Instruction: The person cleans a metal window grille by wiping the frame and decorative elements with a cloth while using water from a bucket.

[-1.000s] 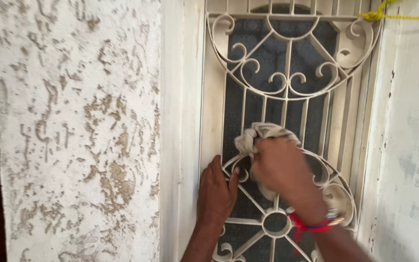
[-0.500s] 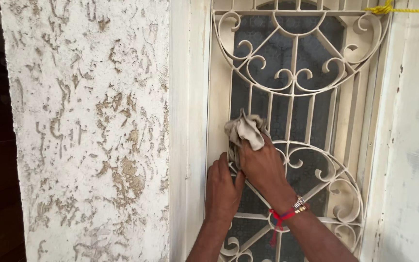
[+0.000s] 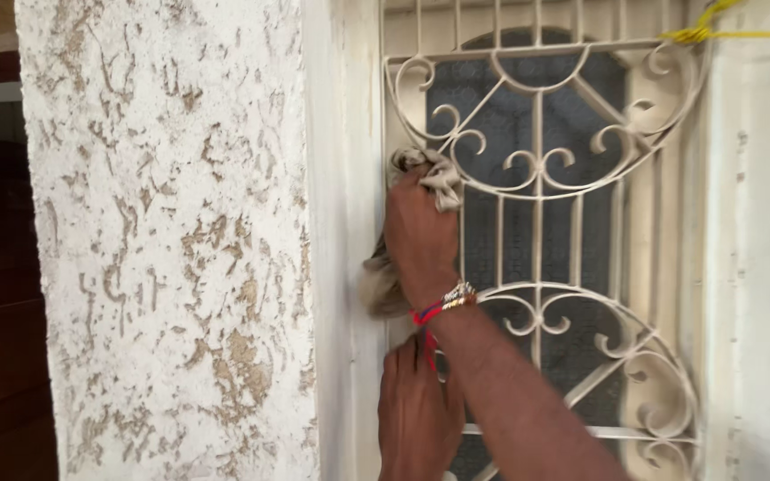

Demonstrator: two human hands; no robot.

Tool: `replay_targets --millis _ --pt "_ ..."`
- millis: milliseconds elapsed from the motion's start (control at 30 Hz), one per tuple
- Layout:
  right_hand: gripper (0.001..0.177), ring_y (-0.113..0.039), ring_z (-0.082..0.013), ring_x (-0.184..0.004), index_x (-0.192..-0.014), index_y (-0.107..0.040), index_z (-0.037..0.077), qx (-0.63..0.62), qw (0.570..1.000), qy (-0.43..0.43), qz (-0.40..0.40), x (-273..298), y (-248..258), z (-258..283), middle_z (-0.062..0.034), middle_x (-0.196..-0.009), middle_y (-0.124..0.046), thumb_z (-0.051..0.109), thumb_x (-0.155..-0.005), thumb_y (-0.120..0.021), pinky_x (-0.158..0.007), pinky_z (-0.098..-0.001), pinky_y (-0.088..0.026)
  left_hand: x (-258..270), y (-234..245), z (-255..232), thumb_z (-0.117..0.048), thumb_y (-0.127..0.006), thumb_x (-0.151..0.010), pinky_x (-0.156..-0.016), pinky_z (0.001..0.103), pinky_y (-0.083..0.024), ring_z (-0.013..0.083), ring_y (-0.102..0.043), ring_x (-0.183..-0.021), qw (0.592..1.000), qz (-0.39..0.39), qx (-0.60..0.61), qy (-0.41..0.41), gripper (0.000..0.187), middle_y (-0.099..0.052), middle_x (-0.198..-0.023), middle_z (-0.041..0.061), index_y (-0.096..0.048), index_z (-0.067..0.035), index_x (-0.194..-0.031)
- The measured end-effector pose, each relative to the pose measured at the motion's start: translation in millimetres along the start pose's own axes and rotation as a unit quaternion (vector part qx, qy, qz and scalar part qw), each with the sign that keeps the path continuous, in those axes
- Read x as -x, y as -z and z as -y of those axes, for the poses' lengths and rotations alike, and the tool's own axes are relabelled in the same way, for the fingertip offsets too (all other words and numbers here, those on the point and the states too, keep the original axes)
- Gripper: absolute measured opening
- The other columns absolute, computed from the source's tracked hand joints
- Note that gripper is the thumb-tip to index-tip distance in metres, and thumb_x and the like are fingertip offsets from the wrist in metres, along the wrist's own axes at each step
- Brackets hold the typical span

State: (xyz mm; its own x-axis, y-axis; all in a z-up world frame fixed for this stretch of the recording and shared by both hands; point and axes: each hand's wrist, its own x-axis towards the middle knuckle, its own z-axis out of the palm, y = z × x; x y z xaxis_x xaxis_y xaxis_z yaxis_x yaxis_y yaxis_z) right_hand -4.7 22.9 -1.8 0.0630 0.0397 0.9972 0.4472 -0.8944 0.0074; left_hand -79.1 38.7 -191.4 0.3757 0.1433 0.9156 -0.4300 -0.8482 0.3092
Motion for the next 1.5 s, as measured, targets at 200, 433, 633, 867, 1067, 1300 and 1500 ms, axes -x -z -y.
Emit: replay_targets --millis 200,433,633,867,1067,1300,1500 --pt "0.048 -0.071 -0.0299 -0.055 -0.13 -0.066 -0.001 -0.043 0.997 0.051 0.031 117.9 2.5 -3.4 -0.0173 -0.077 -0.073 0.003 -0.082 -0.066 -0.044 -0.0394 -0.057 41.2 21.5 17.3 -0.001 -0.058 -0.074 -0.097 0.047 -0.049 0.035 -0.063 -0.115 0.986 -0.158 -0.007 -0.05 0.035 -0.068 -0.124 0.015 -0.07 -0.003 -0.107" --pt "0.04 -0.066 -0.0425 -0.108 -0.113 -0.066 0.0 -0.169 0.969 0.061 0.168 148.6 38.6 -17.2 -0.0263 -0.115 -0.067 0.006 -0.074 -0.07 -0.082 -0.0449 -0.062 22.9 53.3 -19.2 0.003 -0.055 -0.078 -0.097 0.047 -0.05 0.0367 -0.062 -0.117 0.981 -0.187 0.018 -0.047 0.029 -0.067 -0.125 0.019 -0.07 0.002 -0.103" --pt "0.059 -0.045 -0.0435 -0.134 -0.127 -0.067 -0.008 -0.189 0.952 0.241 0.017 195.7 65.4 -44.3 -0.0314 -0.134 -0.059 0.016 -0.073 -0.071 -0.118 -0.0559 -0.026 -23.7 48.3 -39.2 0.006 -0.056 -0.085 -0.105 0.046 -0.049 0.0372 -0.059 -0.125 0.984 -0.143 0.039 -0.098 0.033 -0.063 -0.134 0.022 -0.067 0.005 -0.116" --pt "0.014 -0.055 -0.0359 -0.133 -0.075 -0.077 0.002 -0.179 0.883 0.269 0.341 270.9 87.0 -119.2 -0.0191 -0.129 -0.066 0.0 -0.063 -0.07 -0.119 -0.0483 -0.03 -38.0 15.0 -12.3 0.015 -0.052 -0.079 -0.11 0.044 -0.047 0.0378 -0.054 -0.131 0.989 -0.043 -0.026 -0.14 0.056 -0.058 -0.142 0.026 -0.058 0.007 -0.134" --pt "0.032 -0.07 -0.0351 -0.074 -0.12 -0.067 -0.003 -0.168 0.98 0.01 0.106 213.3 90.6 -163.8 -0.02 -0.083 -0.07 0.0 -0.088 -0.067 -0.088 -0.0527 -0.055 -53.5 20.9 -17.7 0.002 -0.052 -0.097 -0.09 0.041 -0.061 0.0345 -0.075 -0.096 0.99 0.113 -0.051 0.073 0.063 -0.073 -0.112 0.023 -0.043 -0.007 -0.158" --pt "0.06 -0.064 -0.0436 -0.114 -0.126 -0.061 -0.007 -0.126 0.989 0.08 0.005 228.2 16.7 -65.7 -0.0298 -0.121 -0.067 -0.004 -0.067 -0.061 -0.101 -0.0532 -0.047 -57.3 12.2 3.8 -0.006 -0.06 -0.096 -0.079 0.046 -0.061 0.0403 -0.074 -0.094 0.992 -0.098 0.077 -0.026 0.04 -0.072 -0.113 0.026 -0.057 0.003 -0.135" --pt "0.045 -0.064 -0.041 -0.112 -0.12 -0.069 0.003 -0.201 0.97 0.092 0.104 245.9 19.3 -94.8 -0.0225 -0.119 -0.068 -0.003 -0.076 -0.063 -0.101 -0.045 -0.05 -53.0 18.9 9.5 -0.012 -0.061 -0.093 -0.085 0.051 -0.057 0.0436 -0.07 -0.093 0.998 0.031 -0.017 0.052 0.026 -0.073 -0.098 0.026 -0.076 -0.011 -0.115"
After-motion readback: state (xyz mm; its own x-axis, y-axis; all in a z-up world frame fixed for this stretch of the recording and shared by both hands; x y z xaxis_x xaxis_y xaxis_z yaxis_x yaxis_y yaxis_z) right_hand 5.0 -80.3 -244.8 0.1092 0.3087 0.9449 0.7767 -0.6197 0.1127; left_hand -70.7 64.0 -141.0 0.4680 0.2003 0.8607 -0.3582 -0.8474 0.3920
